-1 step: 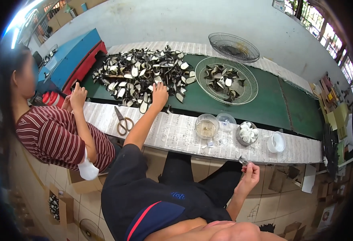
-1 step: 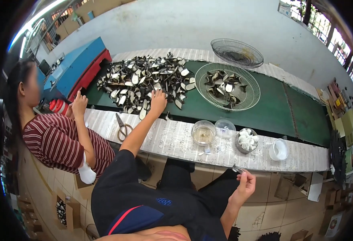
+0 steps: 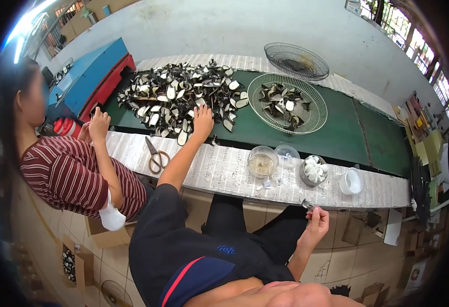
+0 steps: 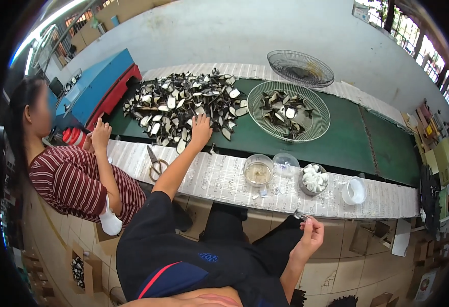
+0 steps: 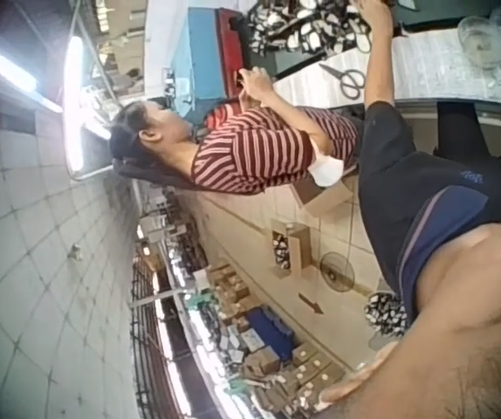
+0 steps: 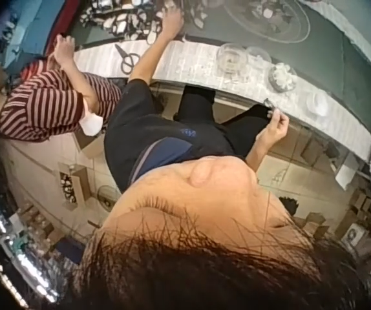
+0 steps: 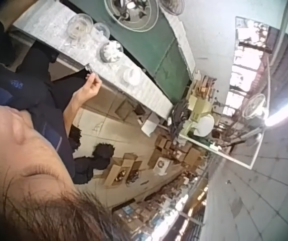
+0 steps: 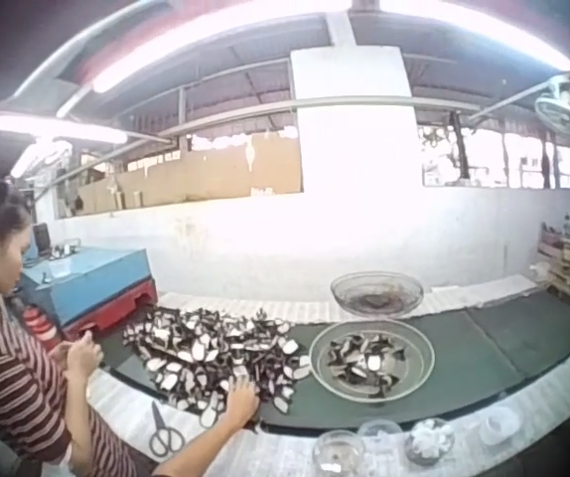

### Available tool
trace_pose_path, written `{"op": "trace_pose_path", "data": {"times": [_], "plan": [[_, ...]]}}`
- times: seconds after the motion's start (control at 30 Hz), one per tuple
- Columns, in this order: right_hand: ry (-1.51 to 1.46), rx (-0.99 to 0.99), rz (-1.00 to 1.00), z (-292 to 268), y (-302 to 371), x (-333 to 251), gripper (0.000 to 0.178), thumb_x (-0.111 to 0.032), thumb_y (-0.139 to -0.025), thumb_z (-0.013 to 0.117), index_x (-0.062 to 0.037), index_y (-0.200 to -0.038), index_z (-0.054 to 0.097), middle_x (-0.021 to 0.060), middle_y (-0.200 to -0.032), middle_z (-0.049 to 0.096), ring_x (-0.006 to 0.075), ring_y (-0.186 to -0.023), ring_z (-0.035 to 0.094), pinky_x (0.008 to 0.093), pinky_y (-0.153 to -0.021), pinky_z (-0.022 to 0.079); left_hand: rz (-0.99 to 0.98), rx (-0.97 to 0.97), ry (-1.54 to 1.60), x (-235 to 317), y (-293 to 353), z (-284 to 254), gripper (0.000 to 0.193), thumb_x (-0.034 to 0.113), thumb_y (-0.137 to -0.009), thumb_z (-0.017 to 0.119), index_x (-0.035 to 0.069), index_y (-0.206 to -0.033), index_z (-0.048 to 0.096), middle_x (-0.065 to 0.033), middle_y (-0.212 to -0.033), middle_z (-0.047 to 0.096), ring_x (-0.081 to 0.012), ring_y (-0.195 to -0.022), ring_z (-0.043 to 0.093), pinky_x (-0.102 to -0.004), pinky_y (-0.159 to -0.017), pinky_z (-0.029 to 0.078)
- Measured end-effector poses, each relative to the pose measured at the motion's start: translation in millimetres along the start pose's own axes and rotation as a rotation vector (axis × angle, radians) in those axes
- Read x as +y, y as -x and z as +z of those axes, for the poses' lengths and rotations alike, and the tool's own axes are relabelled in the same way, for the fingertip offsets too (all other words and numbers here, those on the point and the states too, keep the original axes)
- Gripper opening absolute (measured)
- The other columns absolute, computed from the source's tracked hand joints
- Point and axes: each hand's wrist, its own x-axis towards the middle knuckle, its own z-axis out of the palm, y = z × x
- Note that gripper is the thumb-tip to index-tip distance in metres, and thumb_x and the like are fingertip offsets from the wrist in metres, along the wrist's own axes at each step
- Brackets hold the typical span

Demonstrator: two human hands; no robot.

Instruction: Applying adhesive or small components to shoe parts at a factory workstation.

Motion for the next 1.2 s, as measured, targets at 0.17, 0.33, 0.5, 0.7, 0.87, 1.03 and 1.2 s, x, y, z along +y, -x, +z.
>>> {"op": "trace_pose_path", "data": {"times": [0.17,0.33,0.5,0.7,0.87,1.03,1.2], "plan": [[0.033,-0.016,0.007,2,3,-3,0.007,-0.008,-0.092,0.06,-0.0011,-0.091,0.059,0.0073,-0.092,0.064,0.009,-0.073,0.054,0.0229,-0.069,0.045,0.11,-0.03,-0.17,-18,-7,10,0.031,0.012,-0.08,0.062,0.006,-0.111,0.059,-0.0087,-0.102,0.057,-0.0249,-0.101,0.058,-0.0482,-0.106,0.032],[0.101,0.04,-0.031,-7,5,-2,0.011,-0.013,-0.093,0.06,-0.0025,-0.091,0.06,0.0028,-0.083,0.06,0.0076,-0.07,0.053,0.0221,-0.065,0.044,0.191,-0.321,-0.188,-19,-17,21,0.03,0.02,-0.081,0.069,0.005,-0.103,0.055,-0.0125,-0.102,0.06,-0.0298,-0.101,0.056,-0.0423,-0.095,0.039],[0.052,0.045,-0.007,-11,0,8,0.011,-0.013,-0.094,0.06,-0.0034,-0.089,0.059,0.0026,-0.082,0.06,0.0075,-0.07,0.052,0.022,-0.066,0.043,0.222,-0.325,-0.034,-31,-22,13,0.021,0.023,-0.088,0.058,0.013,-0.107,0.058,-0.0156,-0.099,0.058,-0.0357,-0.106,0.051,-0.0477,-0.09,0.042],[-0.019,0.156,-0.009,-18,-1,2,0.01,-0.012,-0.091,0.063,-0.0031,-0.089,0.059,0.0023,-0.082,0.06,0.0076,-0.071,0.053,0.0222,-0.065,0.043,0.381,-0.24,0.097,-13,-24,0,0.029,0.014,-0.085,0.052,0.017,-0.112,0.061,-0.0179,-0.131,0.047,-0.039,-0.108,0.051,-0.0481,-0.09,0.044],[-0.048,0.068,0.024,-23,-8,18,0.01,-0.009,-0.089,0.066,-0.0007,-0.088,0.061,0.0004,-0.078,0.06,0.0063,-0.071,0.056,0.0216,-0.066,0.045,0.375,-0.246,0.211,-38,-18,7,0.046,0.0,-0.081,0.051,0.003,-0.127,0.05,-0.0233,-0.118,0.052,-0.0421,-0.105,0.052,-0.0486,-0.089,0.045],[-0.021,0.088,0.0,-25,-4,17,0.013,-0.012,-0.087,0.069,-0.0006,-0.087,0.063,-0.0013,-0.076,0.062,0.0034,-0.069,0.054,0.0205,-0.064,0.045,0.495,-0.501,-0.412,-29,-42,-2,0.029,0.019,-0.083,0.063,0.005,-0.107,0.057,-0.0149,-0.113,0.059,-0.032,-0.107,0.056,-0.0428,-0.091,0.044],[-0.036,0.133,-0.028,-36,1,10,0.014,-0.013,-0.088,0.068,-0.0008,-0.087,0.062,-0.0023,-0.075,0.061,0.0022,-0.068,0.053,0.0195,-0.062,0.044,0.452,-0.519,-0.378,-28,-51,7,0.02,0.023,-0.081,0.068,0.003,-0.084,0.067,-0.015,-0.102,0.064,-0.0329,-0.105,0.058,-0.0452,-0.087,0.048]]}}
